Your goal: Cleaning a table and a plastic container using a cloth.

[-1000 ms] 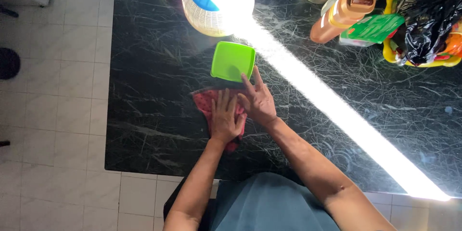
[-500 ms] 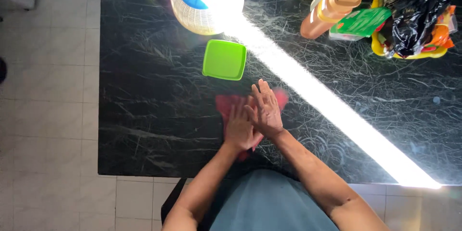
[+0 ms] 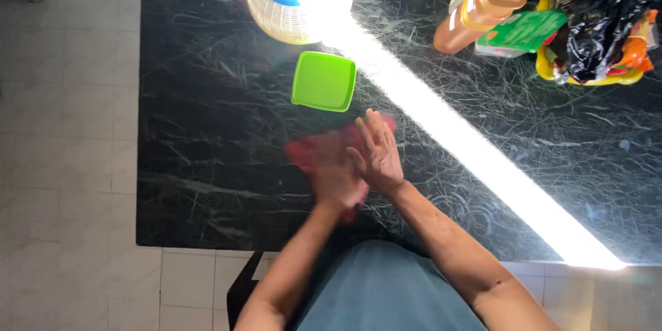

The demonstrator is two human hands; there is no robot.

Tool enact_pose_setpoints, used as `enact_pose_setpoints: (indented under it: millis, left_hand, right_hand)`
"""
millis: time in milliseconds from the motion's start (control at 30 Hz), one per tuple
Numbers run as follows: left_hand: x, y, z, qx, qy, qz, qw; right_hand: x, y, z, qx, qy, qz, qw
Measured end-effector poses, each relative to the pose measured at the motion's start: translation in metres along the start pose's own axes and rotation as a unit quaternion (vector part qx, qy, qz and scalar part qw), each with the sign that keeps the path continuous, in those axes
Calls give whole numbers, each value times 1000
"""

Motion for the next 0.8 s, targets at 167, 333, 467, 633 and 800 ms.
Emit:
enact_pose_setpoints:
  millis: [167, 333, 467, 633, 800]
  left_hand:
    - [-6, 46, 31, -110, 11, -137, 984]
    - [-18, 46, 86, -111, 63, -118, 985]
    - [-8, 47, 85, -57, 59, -111, 990]
    - [-6, 50, 33, 2, 71, -135, 988]
    - [14, 74, 66, 16, 43, -166, 985]
  right_hand:
    - [10, 25, -8, -23, -7, -26, 999]
    - [26, 42, -6, -29, 33, -38, 998]
    - [24, 52, 2, -55, 40, -42, 997]
    - [19, 50, 19, -79, 20, -38, 996]
    - [16, 58, 27, -94, 11, -5, 995]
Point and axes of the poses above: each hand's wrist, its own z-axis towards the middle knuckle, its own x-axis out of the back of the hand, y = z × x, the point moved 2 cm from there along z, towards the middle knuckle, and after that the axes turned 10 degrees about y, right-handed, at the moved point
